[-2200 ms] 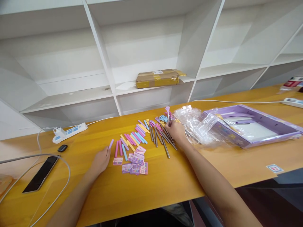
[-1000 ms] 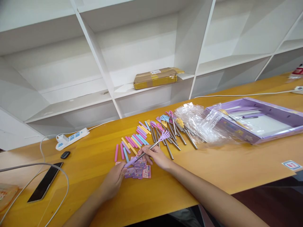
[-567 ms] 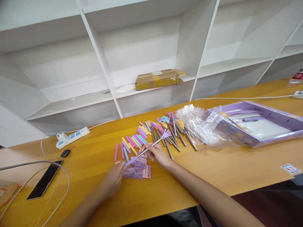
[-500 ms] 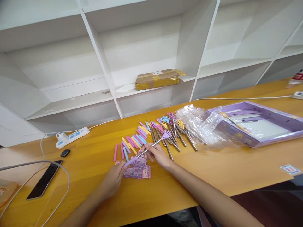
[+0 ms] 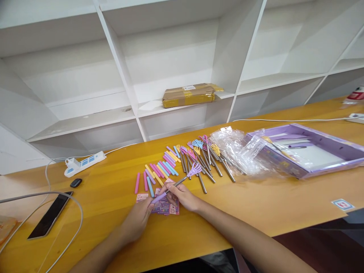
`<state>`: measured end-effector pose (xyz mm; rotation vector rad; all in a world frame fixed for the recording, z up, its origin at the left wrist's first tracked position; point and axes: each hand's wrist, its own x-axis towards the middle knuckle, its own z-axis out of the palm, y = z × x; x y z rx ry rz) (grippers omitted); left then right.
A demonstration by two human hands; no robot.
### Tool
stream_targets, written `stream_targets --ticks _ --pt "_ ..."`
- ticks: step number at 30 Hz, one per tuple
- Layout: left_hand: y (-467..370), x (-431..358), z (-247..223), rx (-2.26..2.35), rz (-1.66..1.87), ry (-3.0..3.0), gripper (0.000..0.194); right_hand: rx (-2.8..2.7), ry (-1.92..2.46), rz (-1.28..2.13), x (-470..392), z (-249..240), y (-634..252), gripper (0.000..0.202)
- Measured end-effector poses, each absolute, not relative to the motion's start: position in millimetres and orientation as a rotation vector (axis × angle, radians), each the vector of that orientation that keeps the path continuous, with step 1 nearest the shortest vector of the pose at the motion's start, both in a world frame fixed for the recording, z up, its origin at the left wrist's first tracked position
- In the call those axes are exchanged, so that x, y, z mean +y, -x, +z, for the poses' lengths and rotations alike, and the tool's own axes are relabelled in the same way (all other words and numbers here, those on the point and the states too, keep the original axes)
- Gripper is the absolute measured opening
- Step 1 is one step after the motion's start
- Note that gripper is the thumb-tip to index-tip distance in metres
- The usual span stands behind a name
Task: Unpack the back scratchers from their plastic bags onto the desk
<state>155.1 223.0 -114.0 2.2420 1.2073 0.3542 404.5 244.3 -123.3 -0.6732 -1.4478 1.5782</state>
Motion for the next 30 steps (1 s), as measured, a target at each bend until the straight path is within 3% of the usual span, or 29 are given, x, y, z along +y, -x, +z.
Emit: stream_targets --ticks 5,11,30 --pt "-152 228 -107 1.215 0.392 -2.211 0.041 -1.43 0.682 1.445 257 -124 -414 0.057" --pt "-153 228 -102 1.196 0.378 -2.149 0.042 -0.97 0.632 1.163 276 -101 -450 0.052" --pt "-158 220 -106 1.158 0.409 -2.082 0.042 -1.047 0.439 1.311 264 -102 -438 0.06"
